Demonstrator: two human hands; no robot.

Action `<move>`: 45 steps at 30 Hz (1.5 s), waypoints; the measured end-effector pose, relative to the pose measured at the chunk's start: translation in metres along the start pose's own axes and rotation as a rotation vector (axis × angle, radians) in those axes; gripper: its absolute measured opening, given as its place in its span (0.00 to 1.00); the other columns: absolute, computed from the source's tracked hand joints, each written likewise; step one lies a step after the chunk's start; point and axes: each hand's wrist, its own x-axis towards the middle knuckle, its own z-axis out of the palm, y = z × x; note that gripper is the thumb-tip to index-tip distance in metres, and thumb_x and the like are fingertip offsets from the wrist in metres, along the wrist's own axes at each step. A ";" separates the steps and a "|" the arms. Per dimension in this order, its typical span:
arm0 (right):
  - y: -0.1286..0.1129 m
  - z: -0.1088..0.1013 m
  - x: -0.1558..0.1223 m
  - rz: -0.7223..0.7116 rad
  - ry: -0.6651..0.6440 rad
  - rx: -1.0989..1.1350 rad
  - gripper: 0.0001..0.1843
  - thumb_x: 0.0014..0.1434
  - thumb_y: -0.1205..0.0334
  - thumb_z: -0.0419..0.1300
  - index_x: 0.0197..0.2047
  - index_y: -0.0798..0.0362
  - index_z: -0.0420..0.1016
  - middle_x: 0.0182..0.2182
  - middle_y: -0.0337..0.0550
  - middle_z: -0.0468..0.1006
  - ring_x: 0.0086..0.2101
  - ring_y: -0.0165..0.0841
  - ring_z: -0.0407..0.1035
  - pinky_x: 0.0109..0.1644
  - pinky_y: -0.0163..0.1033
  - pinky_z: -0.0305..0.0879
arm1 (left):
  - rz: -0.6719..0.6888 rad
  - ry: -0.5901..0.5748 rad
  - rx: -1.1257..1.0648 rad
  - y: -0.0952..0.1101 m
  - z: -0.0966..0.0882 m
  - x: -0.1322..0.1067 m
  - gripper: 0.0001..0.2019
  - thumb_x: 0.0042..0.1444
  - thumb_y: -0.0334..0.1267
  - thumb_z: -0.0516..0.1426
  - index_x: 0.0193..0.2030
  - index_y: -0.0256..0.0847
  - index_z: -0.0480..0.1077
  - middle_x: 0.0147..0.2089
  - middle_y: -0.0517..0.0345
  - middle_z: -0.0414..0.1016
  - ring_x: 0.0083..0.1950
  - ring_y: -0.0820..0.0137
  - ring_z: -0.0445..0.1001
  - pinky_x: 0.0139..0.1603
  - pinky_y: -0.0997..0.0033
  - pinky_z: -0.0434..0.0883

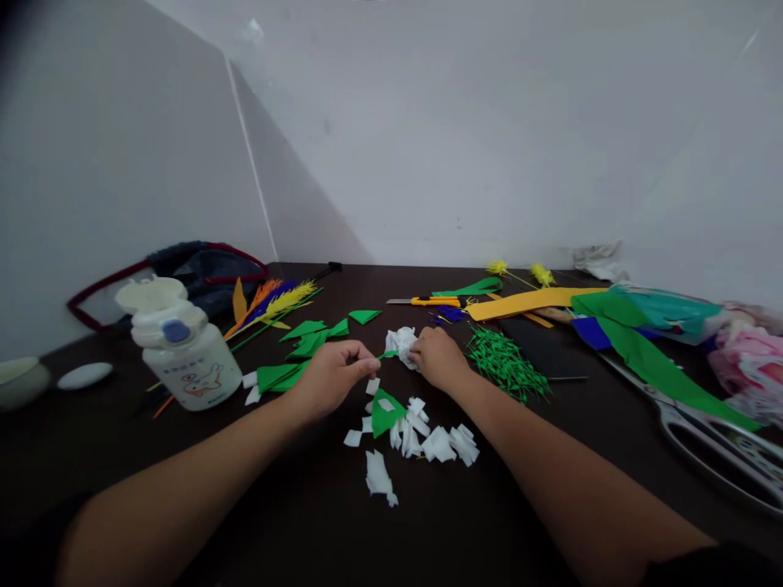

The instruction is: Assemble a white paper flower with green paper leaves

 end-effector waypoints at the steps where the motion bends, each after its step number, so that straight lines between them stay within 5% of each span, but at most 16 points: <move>1: -0.001 0.002 0.001 -0.006 -0.003 -0.014 0.07 0.49 0.66 0.58 0.21 0.53 0.73 0.25 0.44 0.70 0.31 0.33 0.63 0.36 0.38 0.58 | 0.005 -0.004 -0.009 -0.001 0.001 0.000 0.11 0.50 0.44 0.53 0.24 0.40 0.69 0.27 0.58 0.73 0.30 0.71 0.68 0.33 0.70 0.63; 10: -0.006 -0.014 -0.001 0.112 0.116 0.039 0.06 0.50 0.61 0.57 0.27 0.54 0.70 0.28 0.45 0.68 0.33 0.36 0.63 0.38 0.43 0.60 | 0.027 -0.065 -0.088 -0.001 0.003 -0.001 0.09 0.51 0.40 0.53 0.26 0.39 0.70 0.28 0.58 0.73 0.31 0.72 0.68 0.33 0.71 0.63; 15: -0.032 -0.041 -0.030 0.156 -0.033 0.956 0.17 0.55 0.61 0.53 0.49 0.50 0.66 0.40 0.45 0.71 0.38 0.32 0.66 0.42 0.41 0.63 | 0.011 -0.107 -0.219 0.003 0.003 -0.005 0.09 0.52 0.39 0.52 0.28 0.37 0.70 0.29 0.56 0.73 0.31 0.72 0.68 0.34 0.72 0.63; 19: -0.052 -0.048 -0.044 0.211 -0.092 1.214 0.22 0.51 0.62 0.58 0.51 0.46 0.65 0.40 0.43 0.72 0.39 0.32 0.67 0.43 0.42 0.64 | -0.009 -0.154 -0.378 0.012 0.005 -0.008 0.08 0.52 0.37 0.52 0.27 0.36 0.69 0.28 0.57 0.72 0.31 0.74 0.67 0.35 0.73 0.63; 25: -0.062 -0.042 -0.041 0.277 0.141 1.144 0.06 0.50 0.61 0.59 0.33 0.49 0.74 0.34 0.42 0.75 0.37 0.33 0.68 0.45 0.44 0.63 | -0.037 -0.200 -0.466 0.022 0.008 -0.012 0.08 0.52 0.36 0.53 0.26 0.36 0.68 0.27 0.57 0.71 0.29 0.75 0.66 0.33 0.73 0.64; 30: -0.065 -0.043 -0.039 0.322 0.178 1.149 0.04 0.49 0.60 0.60 0.26 0.51 0.72 0.26 0.39 0.73 0.31 0.30 0.67 0.38 0.41 0.64 | -0.013 -0.199 -0.387 0.020 0.010 -0.011 0.09 0.52 0.37 0.53 0.26 0.36 0.68 0.27 0.56 0.71 0.29 0.75 0.66 0.32 0.73 0.64; 38: -0.066 -0.042 -0.039 0.353 0.225 1.140 0.08 0.48 0.60 0.60 0.22 0.52 0.68 0.21 0.36 0.69 0.25 0.28 0.62 0.32 0.37 0.61 | -0.007 -0.208 -0.381 0.023 0.013 -0.012 0.09 0.52 0.38 0.52 0.25 0.37 0.67 0.26 0.57 0.72 0.28 0.75 0.66 0.32 0.73 0.64; 42: -0.065 -0.044 -0.039 0.367 0.199 1.145 0.06 0.48 0.60 0.60 0.23 0.52 0.70 0.23 0.37 0.70 0.27 0.28 0.64 0.34 0.38 0.62 | 0.039 -0.132 -0.198 0.024 0.012 -0.012 0.09 0.51 0.38 0.52 0.25 0.38 0.68 0.26 0.58 0.71 0.29 0.73 0.66 0.33 0.71 0.64; 45: -0.062 -0.044 -0.039 0.365 0.155 1.149 0.04 0.48 0.60 0.60 0.27 0.52 0.72 0.27 0.40 0.74 0.30 0.30 0.66 0.38 0.40 0.63 | 0.115 -0.024 0.038 0.024 0.011 -0.013 0.07 0.51 0.39 0.53 0.25 0.40 0.67 0.27 0.60 0.71 0.32 0.71 0.67 0.45 0.63 0.61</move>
